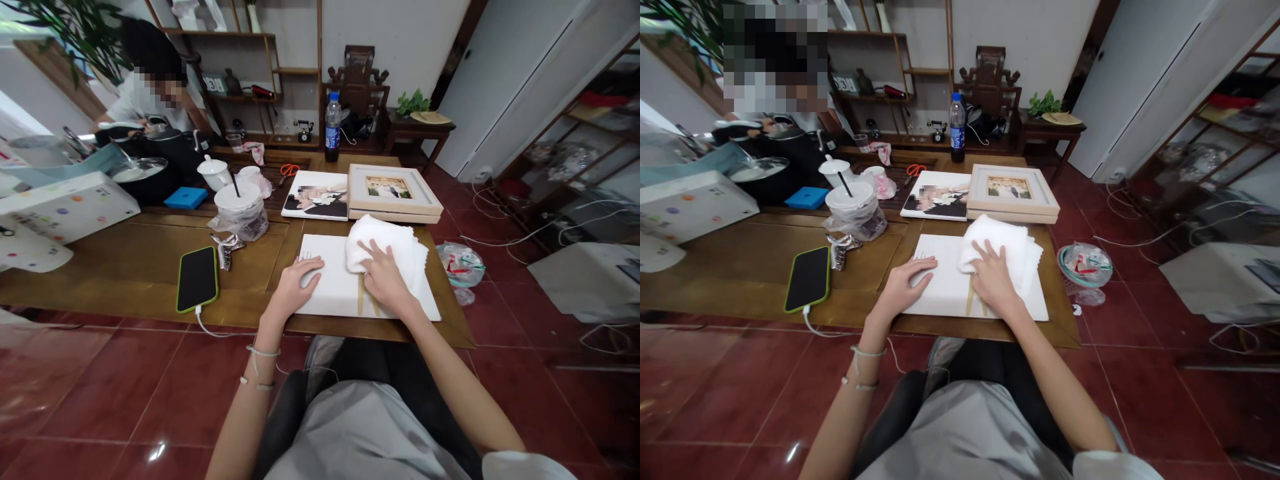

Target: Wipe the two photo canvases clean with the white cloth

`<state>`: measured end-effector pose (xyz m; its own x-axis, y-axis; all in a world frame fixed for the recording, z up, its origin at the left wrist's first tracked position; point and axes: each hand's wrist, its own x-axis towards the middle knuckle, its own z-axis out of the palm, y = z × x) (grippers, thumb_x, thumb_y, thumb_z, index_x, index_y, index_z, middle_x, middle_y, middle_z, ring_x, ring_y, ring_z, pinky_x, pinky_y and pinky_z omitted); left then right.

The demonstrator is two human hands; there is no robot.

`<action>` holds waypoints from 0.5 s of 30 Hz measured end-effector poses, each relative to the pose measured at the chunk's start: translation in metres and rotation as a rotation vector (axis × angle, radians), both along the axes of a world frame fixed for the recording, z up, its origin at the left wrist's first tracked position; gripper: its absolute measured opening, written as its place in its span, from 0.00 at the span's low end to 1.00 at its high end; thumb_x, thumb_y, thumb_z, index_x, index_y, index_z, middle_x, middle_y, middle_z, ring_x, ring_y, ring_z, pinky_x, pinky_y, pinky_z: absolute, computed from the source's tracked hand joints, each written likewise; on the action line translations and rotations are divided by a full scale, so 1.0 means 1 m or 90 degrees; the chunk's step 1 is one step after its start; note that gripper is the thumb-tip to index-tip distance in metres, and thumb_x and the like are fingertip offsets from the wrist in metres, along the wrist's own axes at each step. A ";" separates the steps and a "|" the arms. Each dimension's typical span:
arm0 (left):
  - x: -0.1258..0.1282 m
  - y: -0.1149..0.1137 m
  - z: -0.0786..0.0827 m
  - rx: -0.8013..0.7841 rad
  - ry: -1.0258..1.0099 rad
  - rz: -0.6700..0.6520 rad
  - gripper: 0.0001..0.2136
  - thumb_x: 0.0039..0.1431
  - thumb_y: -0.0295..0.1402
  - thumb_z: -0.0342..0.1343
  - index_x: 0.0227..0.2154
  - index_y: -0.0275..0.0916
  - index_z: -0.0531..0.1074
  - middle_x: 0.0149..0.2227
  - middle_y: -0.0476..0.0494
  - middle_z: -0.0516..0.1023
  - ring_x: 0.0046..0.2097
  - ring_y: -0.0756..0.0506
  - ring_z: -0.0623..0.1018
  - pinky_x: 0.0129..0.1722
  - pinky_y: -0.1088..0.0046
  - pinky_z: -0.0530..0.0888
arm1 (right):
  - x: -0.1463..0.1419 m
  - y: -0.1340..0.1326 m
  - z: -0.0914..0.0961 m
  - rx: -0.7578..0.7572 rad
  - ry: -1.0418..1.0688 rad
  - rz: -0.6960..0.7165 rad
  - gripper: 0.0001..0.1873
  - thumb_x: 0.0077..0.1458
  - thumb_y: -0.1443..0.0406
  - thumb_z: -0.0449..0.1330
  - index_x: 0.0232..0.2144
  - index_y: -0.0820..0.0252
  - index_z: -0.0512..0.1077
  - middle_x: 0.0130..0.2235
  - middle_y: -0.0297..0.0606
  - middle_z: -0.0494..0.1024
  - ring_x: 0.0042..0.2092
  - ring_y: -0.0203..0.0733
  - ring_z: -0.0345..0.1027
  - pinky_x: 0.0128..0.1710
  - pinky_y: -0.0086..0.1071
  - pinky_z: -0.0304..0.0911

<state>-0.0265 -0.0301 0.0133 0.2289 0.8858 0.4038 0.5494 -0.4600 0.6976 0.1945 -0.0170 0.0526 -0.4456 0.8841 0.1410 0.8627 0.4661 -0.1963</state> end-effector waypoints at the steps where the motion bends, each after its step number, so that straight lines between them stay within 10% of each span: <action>1: 0.000 0.000 0.000 0.001 0.000 0.000 0.12 0.56 0.28 0.51 0.41 0.40 0.74 0.46 0.43 0.78 0.52 0.43 0.74 0.58 0.57 0.62 | 0.000 -0.008 0.001 -0.008 -0.010 0.006 0.20 0.44 0.77 0.48 0.37 0.66 0.74 0.62 0.46 0.57 0.64 0.60 0.42 0.59 0.63 0.39; 10: 0.001 -0.001 0.001 0.003 -0.001 0.001 0.12 0.56 0.27 0.51 0.42 0.41 0.74 0.46 0.44 0.78 0.52 0.43 0.74 0.59 0.56 0.61 | 0.015 -0.109 0.032 -0.144 -0.023 0.103 0.19 0.43 0.80 0.46 0.28 0.62 0.73 0.64 0.40 0.54 0.65 0.53 0.39 0.61 0.59 0.41; 15: 0.001 -0.001 0.001 0.001 -0.002 0.001 0.12 0.56 0.27 0.51 0.41 0.41 0.74 0.45 0.44 0.78 0.52 0.42 0.74 0.59 0.56 0.62 | 0.027 -0.119 0.042 -0.198 0.022 0.129 0.20 0.41 0.80 0.46 0.29 0.59 0.72 0.63 0.34 0.56 0.65 0.46 0.40 0.64 0.52 0.40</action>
